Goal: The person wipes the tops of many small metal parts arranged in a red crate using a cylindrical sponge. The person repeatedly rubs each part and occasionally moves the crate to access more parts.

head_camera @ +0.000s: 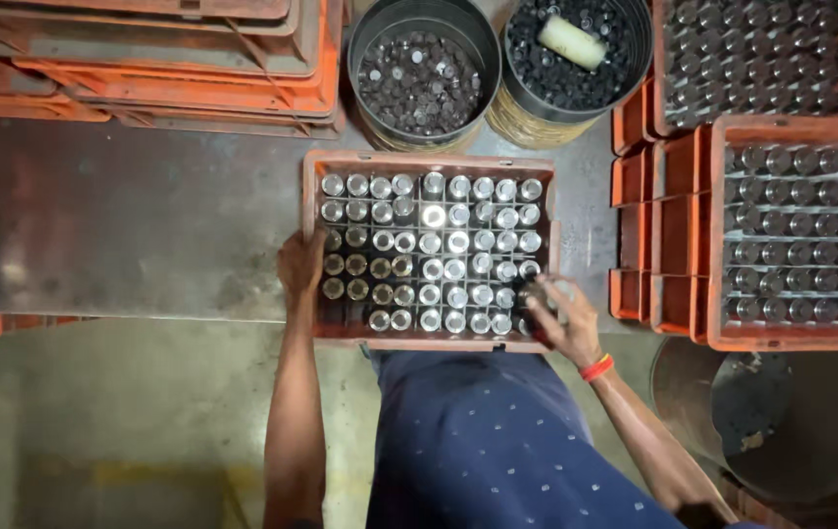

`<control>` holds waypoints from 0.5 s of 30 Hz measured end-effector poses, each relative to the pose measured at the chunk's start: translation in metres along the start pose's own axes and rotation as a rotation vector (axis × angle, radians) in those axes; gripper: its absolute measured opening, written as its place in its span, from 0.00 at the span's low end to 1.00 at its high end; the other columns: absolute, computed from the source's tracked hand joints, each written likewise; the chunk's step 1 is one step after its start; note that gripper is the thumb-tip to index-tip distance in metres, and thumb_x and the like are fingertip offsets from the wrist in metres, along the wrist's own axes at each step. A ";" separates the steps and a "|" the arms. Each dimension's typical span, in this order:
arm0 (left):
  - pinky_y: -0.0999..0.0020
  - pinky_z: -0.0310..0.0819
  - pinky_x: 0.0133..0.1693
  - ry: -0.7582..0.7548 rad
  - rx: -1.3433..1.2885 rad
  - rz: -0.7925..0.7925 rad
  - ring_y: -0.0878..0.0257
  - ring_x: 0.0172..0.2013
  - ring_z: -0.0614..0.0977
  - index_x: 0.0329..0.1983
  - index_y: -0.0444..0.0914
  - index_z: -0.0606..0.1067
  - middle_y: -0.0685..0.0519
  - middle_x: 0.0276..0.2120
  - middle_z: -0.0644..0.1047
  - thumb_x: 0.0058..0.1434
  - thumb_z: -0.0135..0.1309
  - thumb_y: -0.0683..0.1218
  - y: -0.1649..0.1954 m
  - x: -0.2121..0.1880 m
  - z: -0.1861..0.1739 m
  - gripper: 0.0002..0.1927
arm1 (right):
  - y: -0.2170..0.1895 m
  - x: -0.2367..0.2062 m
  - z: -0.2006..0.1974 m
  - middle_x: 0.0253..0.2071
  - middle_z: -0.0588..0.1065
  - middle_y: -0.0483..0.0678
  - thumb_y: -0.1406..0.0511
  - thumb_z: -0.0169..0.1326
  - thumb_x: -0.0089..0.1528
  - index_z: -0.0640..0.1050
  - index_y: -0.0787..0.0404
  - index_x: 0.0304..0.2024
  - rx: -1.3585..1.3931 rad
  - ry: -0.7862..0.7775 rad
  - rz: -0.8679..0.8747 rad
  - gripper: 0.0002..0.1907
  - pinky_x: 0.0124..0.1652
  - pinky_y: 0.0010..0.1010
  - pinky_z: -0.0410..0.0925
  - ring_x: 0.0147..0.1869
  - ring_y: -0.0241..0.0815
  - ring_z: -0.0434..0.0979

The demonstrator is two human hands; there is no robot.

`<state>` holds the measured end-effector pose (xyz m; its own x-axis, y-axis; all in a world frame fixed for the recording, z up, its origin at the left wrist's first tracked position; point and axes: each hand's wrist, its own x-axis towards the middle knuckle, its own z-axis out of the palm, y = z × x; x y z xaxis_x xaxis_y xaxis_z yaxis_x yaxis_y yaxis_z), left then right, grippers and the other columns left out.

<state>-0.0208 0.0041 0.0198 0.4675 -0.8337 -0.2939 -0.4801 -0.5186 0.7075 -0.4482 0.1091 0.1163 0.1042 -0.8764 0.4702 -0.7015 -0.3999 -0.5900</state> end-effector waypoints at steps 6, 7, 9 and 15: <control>0.48 0.74 0.48 -0.032 -0.020 -0.001 0.40 0.44 0.83 0.45 0.33 0.81 0.35 0.38 0.82 0.61 0.53 0.69 0.001 -0.002 -0.001 0.34 | 0.002 0.035 0.028 0.47 0.79 0.56 0.70 0.68 0.60 0.79 0.66 0.47 0.021 0.072 -0.124 0.15 0.52 0.41 0.72 0.52 0.55 0.80; 0.48 0.74 0.48 -0.037 -0.006 0.009 0.39 0.44 0.83 0.45 0.34 0.81 0.35 0.38 0.82 0.59 0.53 0.68 0.002 -0.001 -0.001 0.33 | 0.001 0.039 0.027 0.47 0.79 0.56 0.70 0.67 0.60 0.79 0.66 0.48 0.006 0.007 -0.102 0.16 0.51 0.40 0.72 0.51 0.54 0.80; 0.47 0.74 0.47 -0.043 0.027 -0.008 0.39 0.45 0.83 0.45 0.35 0.82 0.35 0.39 0.82 0.56 0.53 0.67 0.003 0.000 -0.003 0.32 | -0.002 0.042 0.019 0.48 0.79 0.57 0.69 0.66 0.62 0.77 0.68 0.52 0.053 0.053 -0.015 0.18 0.51 0.38 0.72 0.52 0.52 0.80; 0.46 0.73 0.48 -0.010 0.003 0.034 0.37 0.45 0.81 0.47 0.33 0.81 0.34 0.39 0.81 0.56 0.53 0.71 -0.001 0.005 0.000 0.37 | 0.010 0.048 0.010 0.47 0.78 0.57 0.67 0.64 0.62 0.78 0.69 0.54 0.029 -0.028 0.005 0.19 0.50 0.37 0.72 0.51 0.52 0.80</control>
<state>-0.0179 0.0004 0.0173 0.4439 -0.8525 -0.2762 -0.4979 -0.4909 0.7150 -0.4432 0.0604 0.1265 0.1212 -0.8854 0.4487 -0.6814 -0.4029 -0.6110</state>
